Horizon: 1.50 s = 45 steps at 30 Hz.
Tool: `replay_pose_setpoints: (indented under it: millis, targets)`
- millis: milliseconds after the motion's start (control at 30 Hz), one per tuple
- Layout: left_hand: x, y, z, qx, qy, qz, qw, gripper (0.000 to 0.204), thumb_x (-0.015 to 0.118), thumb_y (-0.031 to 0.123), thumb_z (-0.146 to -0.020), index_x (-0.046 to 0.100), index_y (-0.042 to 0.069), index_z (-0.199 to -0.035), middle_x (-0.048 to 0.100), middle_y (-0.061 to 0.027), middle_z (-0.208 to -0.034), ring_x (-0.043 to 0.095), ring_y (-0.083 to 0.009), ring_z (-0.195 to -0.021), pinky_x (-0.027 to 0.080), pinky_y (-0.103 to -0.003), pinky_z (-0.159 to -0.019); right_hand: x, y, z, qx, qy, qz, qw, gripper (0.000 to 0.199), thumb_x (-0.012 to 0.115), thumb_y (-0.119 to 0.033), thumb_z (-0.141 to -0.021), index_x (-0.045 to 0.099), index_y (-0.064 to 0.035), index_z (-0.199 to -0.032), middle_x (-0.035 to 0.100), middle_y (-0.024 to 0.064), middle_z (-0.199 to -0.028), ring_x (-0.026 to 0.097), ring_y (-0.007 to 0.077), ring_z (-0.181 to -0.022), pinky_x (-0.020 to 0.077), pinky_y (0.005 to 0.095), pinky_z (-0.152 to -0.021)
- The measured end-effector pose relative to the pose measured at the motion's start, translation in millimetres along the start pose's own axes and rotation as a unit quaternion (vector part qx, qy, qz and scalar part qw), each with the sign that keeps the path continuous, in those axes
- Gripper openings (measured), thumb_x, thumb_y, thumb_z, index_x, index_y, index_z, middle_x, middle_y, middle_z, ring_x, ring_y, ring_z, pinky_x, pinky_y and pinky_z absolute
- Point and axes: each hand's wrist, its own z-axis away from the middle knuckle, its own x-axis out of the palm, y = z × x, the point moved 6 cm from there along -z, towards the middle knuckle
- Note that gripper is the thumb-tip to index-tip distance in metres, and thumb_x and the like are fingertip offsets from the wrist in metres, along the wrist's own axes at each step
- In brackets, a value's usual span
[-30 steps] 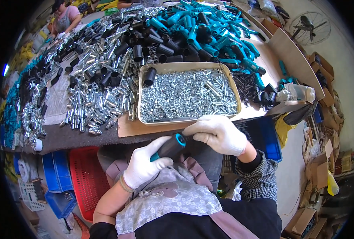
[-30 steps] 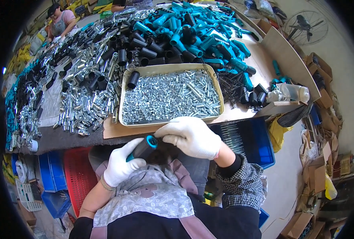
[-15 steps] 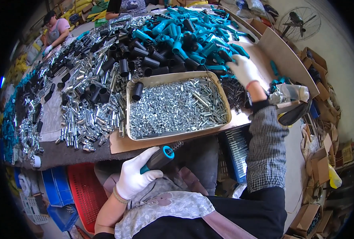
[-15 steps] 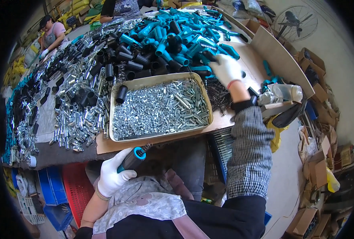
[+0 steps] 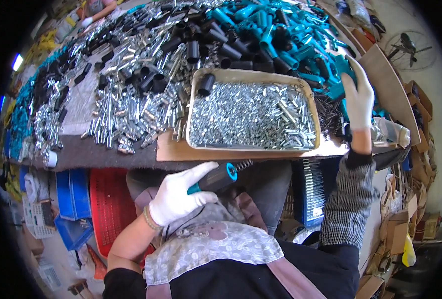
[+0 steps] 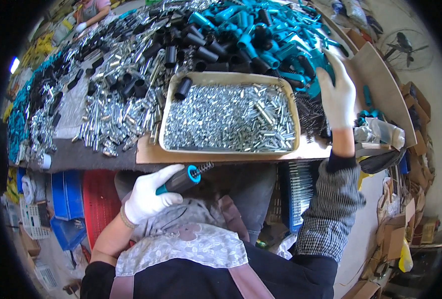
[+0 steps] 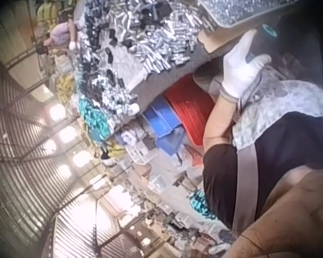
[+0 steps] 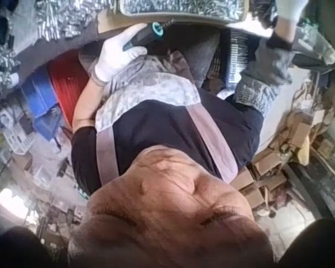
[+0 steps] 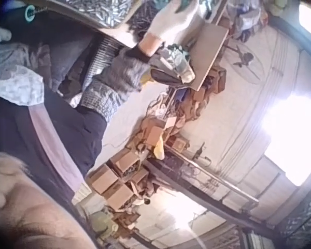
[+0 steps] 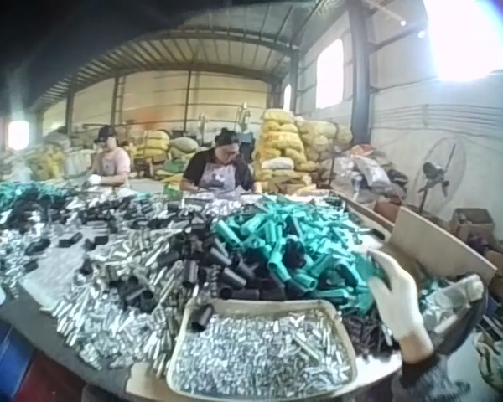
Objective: Assembling metal tubes and plastic handles into completed hardware units.
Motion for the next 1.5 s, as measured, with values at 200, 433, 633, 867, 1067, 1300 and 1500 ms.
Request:
replay_pose_setpoints:
  millis: [200, 433, 633, 867, 1067, 1300, 1500]
  targets:
    - [-17.1, -3.4, 17.0, -0.014, -0.013, 0.020, 1.000, 0.064, 0.082, 0.025, -0.079, 0.057, 0.006, -0.135, 0.068, -0.0213, -0.115, 0.069, -0.0345, -0.104, 0.054, -0.037, -0.089, 54.2, -137.0, 143.1, 0.241, -0.422, -0.400, 0.777, 0.045, 0.069, -0.028, -0.081, 0.061, 0.0017, -0.114, 0.061, 0.0099, -0.106, 0.066, 0.0164, -0.086, 0.0540, 0.0312, -0.079]
    - [-37.6, -5.0, 51.1, 0.013, -0.019, -0.092, 0.995, 0.063, 0.080, 0.030, -0.078, 0.059, 0.009, -0.134, 0.069, -0.0157, -0.099, 0.070, -0.0316, -0.084, 0.055, -0.037, -0.074, 89.2, -162.2, 174.5, 0.303, -0.441, -0.435, 0.724, 0.045, 0.073, -0.026, -0.080, 0.065, 0.0013, -0.115, 0.066, 0.0066, -0.100, 0.063, 0.0131, -0.087, 0.0524, 0.0290, -0.081]
    - [-54.1, -0.3, 65.8, 0.043, -0.050, -0.194, 0.979, 0.060, 0.078, 0.033, -0.078, 0.061, 0.013, -0.131, 0.063, -0.0099, -0.082, 0.067, -0.0284, -0.071, 0.054, -0.036, -0.063, 106.7, -179.8, 169.2, 0.312, -0.531, -0.438, 0.655, 0.041, 0.073, -0.024, -0.081, 0.067, 0.0012, -0.112, 0.068, 0.0069, -0.098, 0.064, 0.0118, -0.084, 0.0537, 0.0278, -0.079]
    - [-46.4, -25.2, 69.2, -0.033, -0.155, -0.036, 0.987, 0.059, 0.078, 0.035, -0.082, 0.061, 0.008, -0.132, 0.071, -0.0149, -0.093, 0.071, -0.0293, -0.082, 0.055, -0.038, -0.075, 106.5, -237.7, 174.2, -0.095, -0.483, -0.194, 0.849, 0.044, 0.079, -0.026, -0.073, 0.068, -0.0107, -0.113, 0.068, 0.0092, -0.087, 0.068, 0.0295, -0.080, 0.0544, 0.0357, -0.072]
    - [-24.5, -54.5, 89.1, -0.240, -0.344, 0.282, 0.863, 0.066, 0.074, 0.044, -0.089, 0.057, 0.003, -0.138, 0.066, -0.0030, -0.081, 0.058, -0.0090, -0.063, 0.049, -0.026, -0.058, 86.2, -270.9, 195.2, -0.503, -0.297, -0.173, 0.793, 0.044, 0.063, -0.021, -0.075, 0.065, -0.0075, -0.117, 0.057, 0.0087, -0.089, 0.056, 0.0209, -0.080, 0.0479, 0.0338, -0.069]
    - [-24.5, -52.5, 83.5, -0.233, -0.316, 0.234, 0.889, 0.065, 0.072, 0.041, -0.090, 0.055, 0.006, -0.141, 0.065, -0.0025, -0.079, 0.057, -0.0057, -0.061, 0.048, -0.024, -0.055, 109.9, -254.2, 190.7, -0.336, -0.462, -0.137, 0.809, 0.046, 0.079, -0.027, -0.067, 0.071, -0.0118, -0.109, 0.064, 0.0033, -0.085, 0.065, 0.0239, -0.073, 0.0546, 0.0354, -0.069]
    - [-49.1, 6.2, 70.0, 0.101, -0.109, -0.350, 0.925, 0.051, 0.071, 0.038, -0.084, 0.062, 0.015, -0.127, 0.056, -0.0052, -0.075, 0.063, -0.0217, -0.064, 0.052, -0.034, -0.056, 137.3, -207.7, 208.3, 0.353, -0.649, -0.349, 0.577, 0.043, 0.073, -0.027, -0.087, 0.068, 0.0003, -0.120, 0.071, 0.0056, -0.086, 0.066, 0.0127, -0.070, 0.0557, 0.0289, -0.066]
